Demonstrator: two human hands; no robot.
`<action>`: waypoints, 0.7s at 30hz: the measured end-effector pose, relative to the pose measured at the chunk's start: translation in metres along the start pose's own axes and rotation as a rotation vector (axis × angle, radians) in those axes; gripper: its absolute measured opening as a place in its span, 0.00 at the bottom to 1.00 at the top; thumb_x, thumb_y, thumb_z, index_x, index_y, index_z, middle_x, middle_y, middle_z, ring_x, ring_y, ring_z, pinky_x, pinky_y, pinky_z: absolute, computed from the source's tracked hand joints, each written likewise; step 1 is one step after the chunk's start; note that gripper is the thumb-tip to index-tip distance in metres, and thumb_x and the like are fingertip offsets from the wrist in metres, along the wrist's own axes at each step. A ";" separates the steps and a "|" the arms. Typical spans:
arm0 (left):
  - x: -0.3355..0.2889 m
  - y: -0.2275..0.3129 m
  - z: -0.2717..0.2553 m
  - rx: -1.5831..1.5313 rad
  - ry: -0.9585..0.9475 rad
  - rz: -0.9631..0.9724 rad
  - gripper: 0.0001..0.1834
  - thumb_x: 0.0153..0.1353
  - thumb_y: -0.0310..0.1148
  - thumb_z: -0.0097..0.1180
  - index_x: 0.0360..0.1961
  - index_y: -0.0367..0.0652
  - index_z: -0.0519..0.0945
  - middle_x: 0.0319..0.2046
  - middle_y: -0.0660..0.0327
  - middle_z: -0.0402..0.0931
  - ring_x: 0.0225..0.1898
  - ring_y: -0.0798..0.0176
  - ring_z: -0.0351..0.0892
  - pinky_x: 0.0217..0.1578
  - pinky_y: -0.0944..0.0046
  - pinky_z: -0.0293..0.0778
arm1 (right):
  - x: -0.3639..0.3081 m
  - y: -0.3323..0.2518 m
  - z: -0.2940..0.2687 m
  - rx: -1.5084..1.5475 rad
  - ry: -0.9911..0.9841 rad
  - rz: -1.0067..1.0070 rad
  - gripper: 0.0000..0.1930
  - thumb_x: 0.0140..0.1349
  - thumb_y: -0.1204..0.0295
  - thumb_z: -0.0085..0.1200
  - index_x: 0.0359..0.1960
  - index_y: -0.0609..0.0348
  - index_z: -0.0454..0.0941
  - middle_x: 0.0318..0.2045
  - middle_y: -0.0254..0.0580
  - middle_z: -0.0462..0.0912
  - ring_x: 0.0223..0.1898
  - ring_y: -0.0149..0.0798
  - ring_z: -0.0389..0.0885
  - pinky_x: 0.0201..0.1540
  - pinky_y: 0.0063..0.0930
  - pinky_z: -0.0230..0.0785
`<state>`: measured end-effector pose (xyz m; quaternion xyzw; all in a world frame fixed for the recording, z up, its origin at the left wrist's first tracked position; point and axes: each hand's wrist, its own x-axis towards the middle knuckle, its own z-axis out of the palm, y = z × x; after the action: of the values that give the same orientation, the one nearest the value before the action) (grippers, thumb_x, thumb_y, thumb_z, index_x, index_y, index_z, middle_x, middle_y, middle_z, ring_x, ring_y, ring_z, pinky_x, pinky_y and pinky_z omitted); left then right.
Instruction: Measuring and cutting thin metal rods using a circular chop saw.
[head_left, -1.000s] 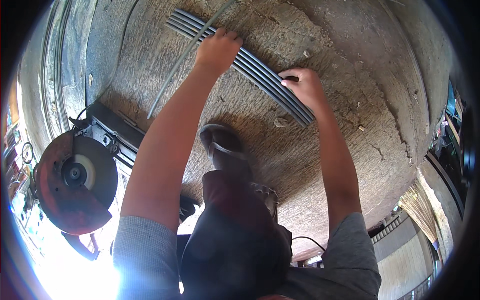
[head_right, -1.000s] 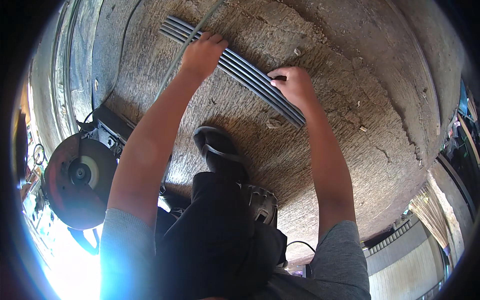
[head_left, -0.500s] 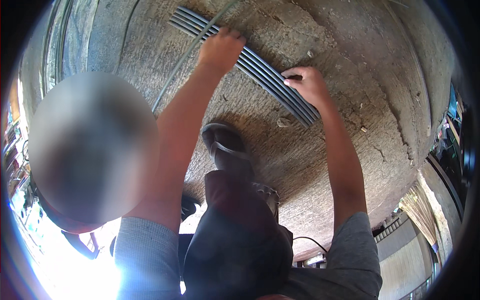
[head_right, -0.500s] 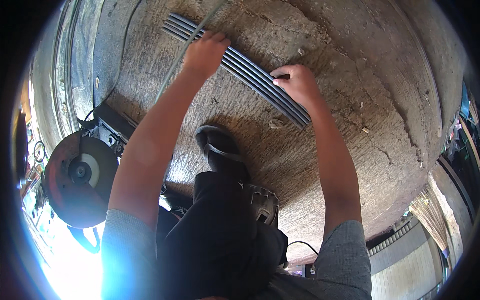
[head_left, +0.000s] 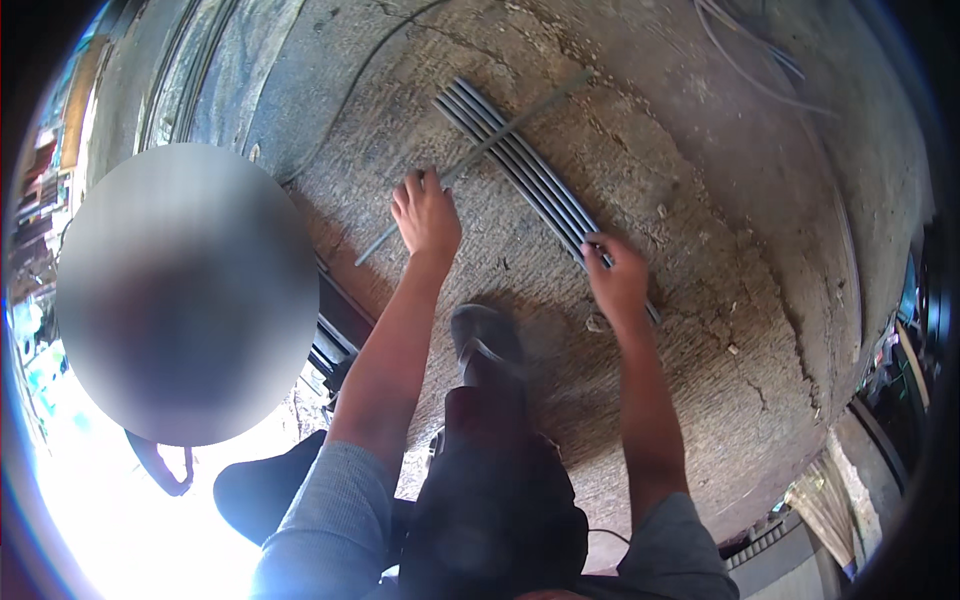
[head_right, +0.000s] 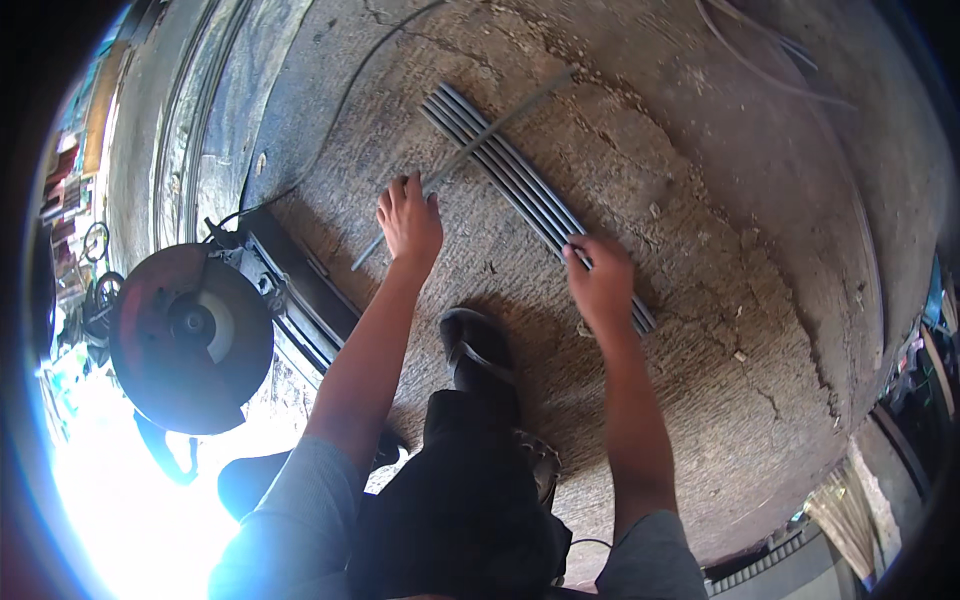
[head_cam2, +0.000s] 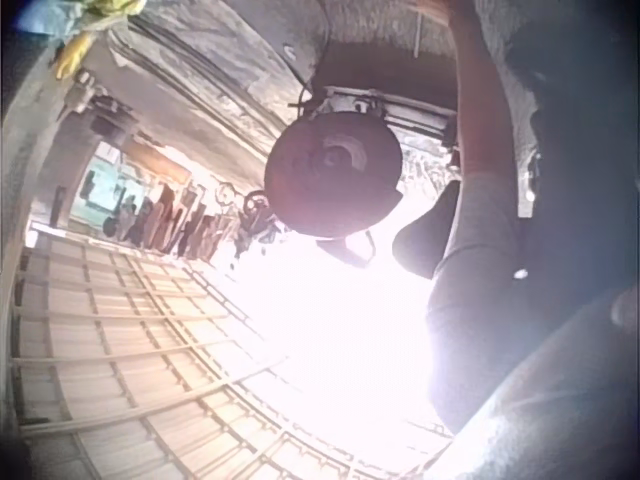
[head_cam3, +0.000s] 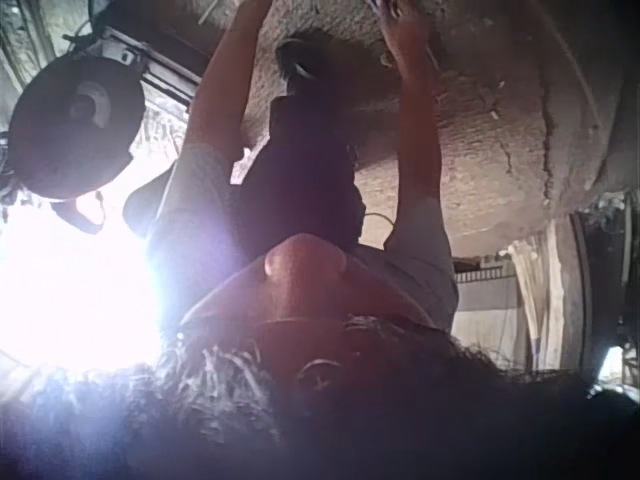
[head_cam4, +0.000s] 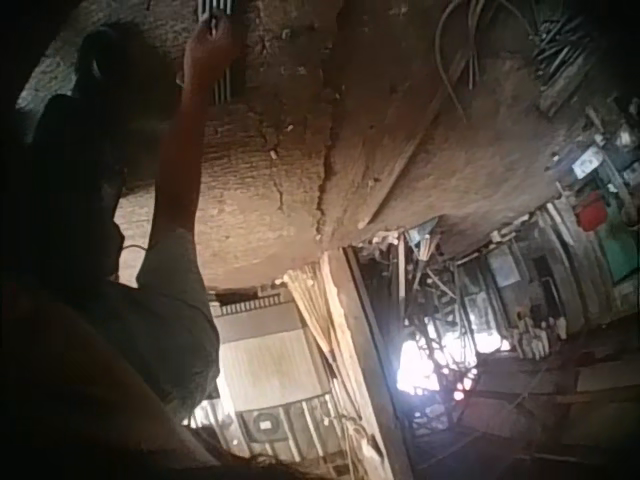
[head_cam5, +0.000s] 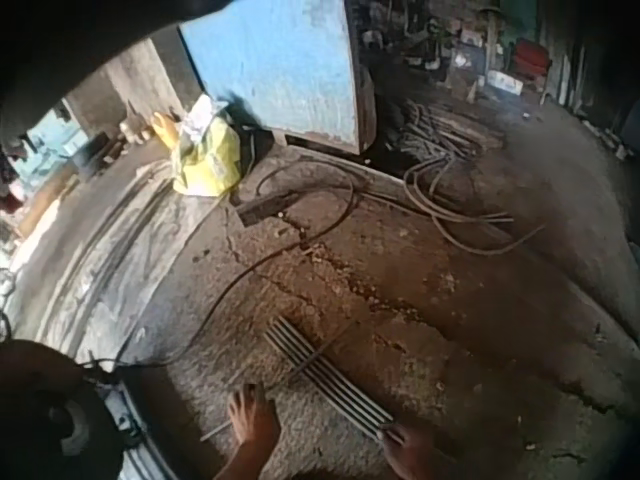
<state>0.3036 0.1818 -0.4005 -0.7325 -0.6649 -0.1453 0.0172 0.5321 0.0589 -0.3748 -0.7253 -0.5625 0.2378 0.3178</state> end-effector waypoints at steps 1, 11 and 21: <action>0.000 -0.013 0.000 0.019 -0.146 -0.013 0.14 0.55 0.33 0.57 0.43 0.43 0.75 0.40 0.56 0.74 0.47 0.50 0.71 0.48 0.50 0.64 | -0.001 -0.015 0.010 0.171 -0.042 0.129 0.09 0.53 0.74 0.59 0.35 0.62 0.80 0.30 0.43 0.81 0.30 0.37 0.79 0.34 0.28 0.69; -0.051 -0.019 -0.034 -0.579 -0.172 0.080 0.07 0.50 0.24 0.49 0.32 0.39 0.74 0.29 0.50 0.73 0.35 0.45 0.74 0.36 0.50 0.70 | 0.002 -0.097 0.104 1.116 -0.284 0.643 0.18 0.64 0.63 0.52 0.51 0.58 0.71 0.36 0.30 0.77 0.32 0.25 0.73 0.31 0.18 0.63; -0.131 -0.042 -0.222 -0.801 0.059 -0.110 0.09 0.55 0.30 0.56 0.29 0.34 0.75 0.31 0.53 0.75 0.32 0.48 0.75 0.33 0.56 0.73 | 0.005 -0.182 0.037 1.423 -0.137 0.229 0.14 0.63 0.61 0.53 0.42 0.57 0.69 0.33 0.35 0.72 0.36 0.37 0.73 0.47 0.42 0.73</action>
<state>0.2102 0.0113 -0.2265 -0.6399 -0.5932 -0.4146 -0.2584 0.3866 0.1006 -0.2677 -0.3803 -0.2107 0.6232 0.6501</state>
